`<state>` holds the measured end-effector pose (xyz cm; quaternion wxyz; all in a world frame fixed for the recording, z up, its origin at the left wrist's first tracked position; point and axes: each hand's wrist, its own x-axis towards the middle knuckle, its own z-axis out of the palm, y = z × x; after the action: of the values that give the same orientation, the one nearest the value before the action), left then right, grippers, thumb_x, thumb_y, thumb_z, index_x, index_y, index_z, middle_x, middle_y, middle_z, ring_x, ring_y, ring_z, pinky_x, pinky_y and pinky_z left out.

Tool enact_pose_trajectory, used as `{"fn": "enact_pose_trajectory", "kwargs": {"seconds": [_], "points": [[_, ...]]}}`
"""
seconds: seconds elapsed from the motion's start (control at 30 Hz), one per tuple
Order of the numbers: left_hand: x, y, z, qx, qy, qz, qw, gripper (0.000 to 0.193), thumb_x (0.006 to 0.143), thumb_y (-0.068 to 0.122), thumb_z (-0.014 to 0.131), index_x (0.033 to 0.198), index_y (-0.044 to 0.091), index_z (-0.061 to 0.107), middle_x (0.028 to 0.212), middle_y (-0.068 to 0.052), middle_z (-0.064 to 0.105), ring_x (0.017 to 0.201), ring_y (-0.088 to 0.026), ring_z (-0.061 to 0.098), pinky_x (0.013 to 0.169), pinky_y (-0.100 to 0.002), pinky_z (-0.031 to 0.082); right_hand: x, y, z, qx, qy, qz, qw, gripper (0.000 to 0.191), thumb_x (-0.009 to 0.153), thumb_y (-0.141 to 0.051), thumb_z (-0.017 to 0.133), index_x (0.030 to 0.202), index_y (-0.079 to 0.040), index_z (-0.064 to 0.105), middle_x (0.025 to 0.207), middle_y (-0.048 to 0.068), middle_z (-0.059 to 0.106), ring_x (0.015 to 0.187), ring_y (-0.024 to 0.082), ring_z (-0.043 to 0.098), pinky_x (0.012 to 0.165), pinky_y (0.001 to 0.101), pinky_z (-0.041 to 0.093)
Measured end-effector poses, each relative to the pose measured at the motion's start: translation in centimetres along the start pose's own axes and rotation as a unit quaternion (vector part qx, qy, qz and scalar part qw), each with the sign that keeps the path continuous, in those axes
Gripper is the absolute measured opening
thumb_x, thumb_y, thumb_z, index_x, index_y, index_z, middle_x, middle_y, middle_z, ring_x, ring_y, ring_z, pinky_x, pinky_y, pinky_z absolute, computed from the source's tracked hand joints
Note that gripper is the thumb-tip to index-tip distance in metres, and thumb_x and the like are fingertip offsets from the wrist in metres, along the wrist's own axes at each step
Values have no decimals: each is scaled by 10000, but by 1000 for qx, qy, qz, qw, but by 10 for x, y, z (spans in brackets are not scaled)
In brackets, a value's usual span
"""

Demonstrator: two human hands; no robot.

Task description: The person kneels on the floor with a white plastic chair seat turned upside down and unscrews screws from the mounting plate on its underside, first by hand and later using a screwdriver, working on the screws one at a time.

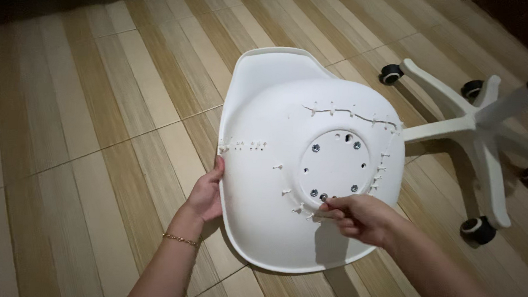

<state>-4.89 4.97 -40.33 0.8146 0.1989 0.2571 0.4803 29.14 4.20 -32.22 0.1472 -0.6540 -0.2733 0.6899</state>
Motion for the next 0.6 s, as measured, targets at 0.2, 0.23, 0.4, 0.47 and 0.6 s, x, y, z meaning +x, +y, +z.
{"fn": "enact_pose_trajectory", "kwargs": {"seconds": [0.2,0.23,0.4,0.47,0.6], "points": [[-3,3,6,11,-10,-7,1000,696,1037,520,296,1548,52,356,1468,-214,525,1320,-348,561,1076,-514,499,-26,-6,42,-771,209,-181,573,123,893,-142,665,927,-160,782,809,69,722,711,200,705,595,368,559],[-3,4,7,5,-32,-9,999,708,1042,528,288,1550,39,354,1471,-211,524,1317,-347,565,1070,-510,503,-34,-4,46,-767,219,-224,560,139,884,-150,651,910,-161,787,820,66,737,751,227,727,629,385,566],[-4,6,14,52,22,-6,998,691,1005,524,272,1534,85,341,1427,-245,560,1303,-351,586,1033,-517,497,-55,-17,44,-552,254,-141,782,455,990,-490,533,923,-121,791,767,108,725,684,250,685,644,407,542],[-5,7,14,63,34,-6,997,682,999,520,265,1535,103,332,1434,-231,552,1307,-344,579,1036,-513,491,-54,-20,36,-395,218,-9,892,659,1069,-591,421,942,-42,763,712,135,685,606,226,652,592,359,540],[-5,7,14,44,7,-7,999,706,1030,520,261,1544,43,346,1450,-238,537,1322,-350,563,1075,-509,504,-45,-5,24,-101,65,-1,993,610,1075,-463,344,1008,14,718,621,50,543,501,168,435,476,334,387]]}}
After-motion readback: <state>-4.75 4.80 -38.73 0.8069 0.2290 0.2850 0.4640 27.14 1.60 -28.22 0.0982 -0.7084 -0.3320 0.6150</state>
